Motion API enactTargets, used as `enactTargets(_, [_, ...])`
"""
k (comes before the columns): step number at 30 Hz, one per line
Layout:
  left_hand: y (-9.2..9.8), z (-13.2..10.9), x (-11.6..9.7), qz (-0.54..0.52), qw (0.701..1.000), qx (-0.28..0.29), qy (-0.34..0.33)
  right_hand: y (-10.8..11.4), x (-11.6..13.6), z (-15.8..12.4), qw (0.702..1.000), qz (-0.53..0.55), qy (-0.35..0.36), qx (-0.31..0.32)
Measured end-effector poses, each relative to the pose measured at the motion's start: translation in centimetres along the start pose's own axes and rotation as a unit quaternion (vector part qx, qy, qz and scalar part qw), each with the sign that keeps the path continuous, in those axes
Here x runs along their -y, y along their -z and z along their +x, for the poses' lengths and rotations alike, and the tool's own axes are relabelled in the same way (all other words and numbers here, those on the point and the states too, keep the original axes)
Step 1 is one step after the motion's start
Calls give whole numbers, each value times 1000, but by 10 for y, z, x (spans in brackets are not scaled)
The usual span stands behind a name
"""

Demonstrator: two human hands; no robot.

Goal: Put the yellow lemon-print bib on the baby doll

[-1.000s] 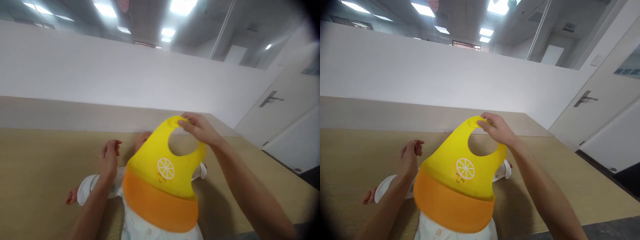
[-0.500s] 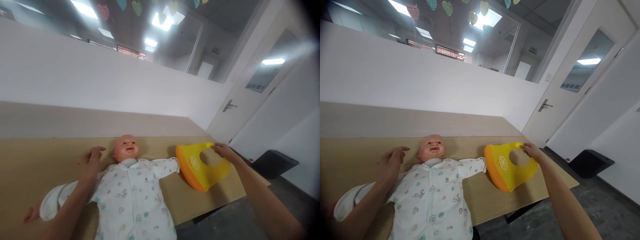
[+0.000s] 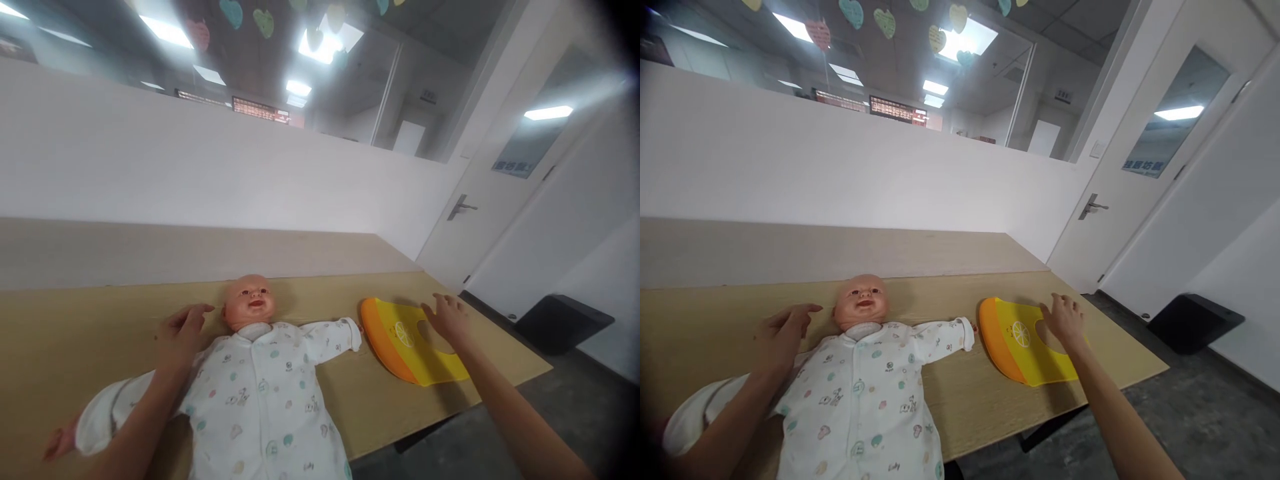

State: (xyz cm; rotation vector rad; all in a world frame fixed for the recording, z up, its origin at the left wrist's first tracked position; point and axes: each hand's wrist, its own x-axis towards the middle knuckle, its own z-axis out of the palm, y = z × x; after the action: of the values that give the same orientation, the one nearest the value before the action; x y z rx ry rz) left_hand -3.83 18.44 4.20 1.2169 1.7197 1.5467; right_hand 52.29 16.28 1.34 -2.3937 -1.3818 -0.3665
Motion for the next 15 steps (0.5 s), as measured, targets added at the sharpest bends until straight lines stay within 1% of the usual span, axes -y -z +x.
enactTargets(1, [0, -1, -1, 6, 1000, 3, 1, 5, 22, -13, 997, 29, 71, -14])
enactTargets(3, [1, -3, -3, 17, 1000, 15, 2, 13, 68, -44, 973, 124, 193, 10])
enactTargets(4, [1, -4, -4, 23, 1000, 21, -2, 16, 90, -59, 959, 163, 233, 16])
enactTargets(6, [1, -5, -4, 36, 999, 31, -13, 18, 129, -85, 934, 168, 310, 48])
enactTargets(8, [0, -4, -2, 47, 998, 37, -18, 14, 154, -101, 934, 155, 316, 58])
enactTargets(10, [0, -3, 1, 52, 997, 42, -24, 6, 166, -108, 940, 150, 303, 56])
enactTargets(13, [-1, -2, 4, 53, 996, 52, -39, -5, 169, -113, 945, 136, 295, 37])
enactTargets(15, [-2, -2, 6, 56, 996, 55, -52, -7, 168, -116, 950, 110, 292, 22])
